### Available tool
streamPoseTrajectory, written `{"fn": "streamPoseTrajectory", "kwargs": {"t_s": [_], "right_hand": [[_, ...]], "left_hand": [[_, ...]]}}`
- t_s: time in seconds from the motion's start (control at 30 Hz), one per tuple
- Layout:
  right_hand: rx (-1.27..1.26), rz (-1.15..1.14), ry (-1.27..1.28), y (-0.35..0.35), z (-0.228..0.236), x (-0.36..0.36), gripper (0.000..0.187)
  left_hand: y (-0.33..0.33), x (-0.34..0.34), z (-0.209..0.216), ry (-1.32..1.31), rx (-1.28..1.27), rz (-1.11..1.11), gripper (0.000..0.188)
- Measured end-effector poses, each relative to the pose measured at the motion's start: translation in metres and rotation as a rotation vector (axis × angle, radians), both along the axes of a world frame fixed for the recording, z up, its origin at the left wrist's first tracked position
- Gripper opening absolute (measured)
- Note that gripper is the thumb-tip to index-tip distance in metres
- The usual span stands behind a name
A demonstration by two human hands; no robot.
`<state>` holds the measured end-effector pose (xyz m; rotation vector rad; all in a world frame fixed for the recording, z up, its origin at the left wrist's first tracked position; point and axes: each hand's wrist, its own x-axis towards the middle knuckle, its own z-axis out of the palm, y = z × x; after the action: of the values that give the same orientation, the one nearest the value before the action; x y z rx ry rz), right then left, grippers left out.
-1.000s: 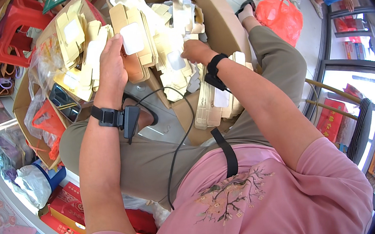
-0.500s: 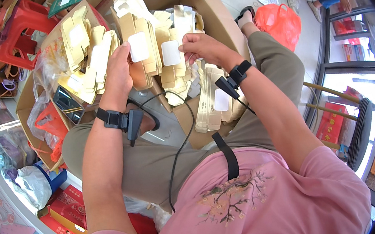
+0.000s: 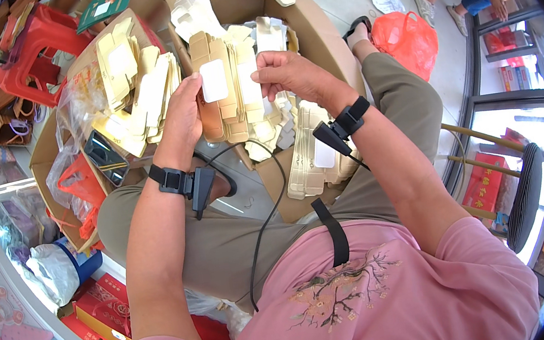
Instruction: The person sorts through a large cardboard box of unfolded small white and gold gift boxes, picking them up by hand and stacking them into a neat pile.
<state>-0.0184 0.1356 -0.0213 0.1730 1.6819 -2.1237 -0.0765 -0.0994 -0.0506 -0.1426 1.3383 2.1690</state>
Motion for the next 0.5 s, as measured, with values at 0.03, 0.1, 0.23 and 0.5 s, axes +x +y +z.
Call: {"fn": "streamPoseTrajectory", "kwargs": {"t_s": [0.03,0.1,0.23,0.5], "right_hand": [[0.000,0.001,0.000,-0.001,0.001,0.000,0.018],[-0.008,0.006,0.017,-0.001,0.004,0.000,0.018],[-0.015,0.014,0.031,-0.004,0.007,-0.002,0.019],[-0.019,0.071,0.019,-0.015,0.008,-0.003,0.021]], "left_hand": [[0.000,0.000,0.001,0.000,0.000,0.001,0.028],[0.001,0.001,0.003,-0.014,0.007,-0.010,0.027],[0.000,0.003,0.004,-0.016,-0.003,-0.017,0.027],[0.003,0.010,0.002,-0.061,0.046,-0.124,0.029]]}}
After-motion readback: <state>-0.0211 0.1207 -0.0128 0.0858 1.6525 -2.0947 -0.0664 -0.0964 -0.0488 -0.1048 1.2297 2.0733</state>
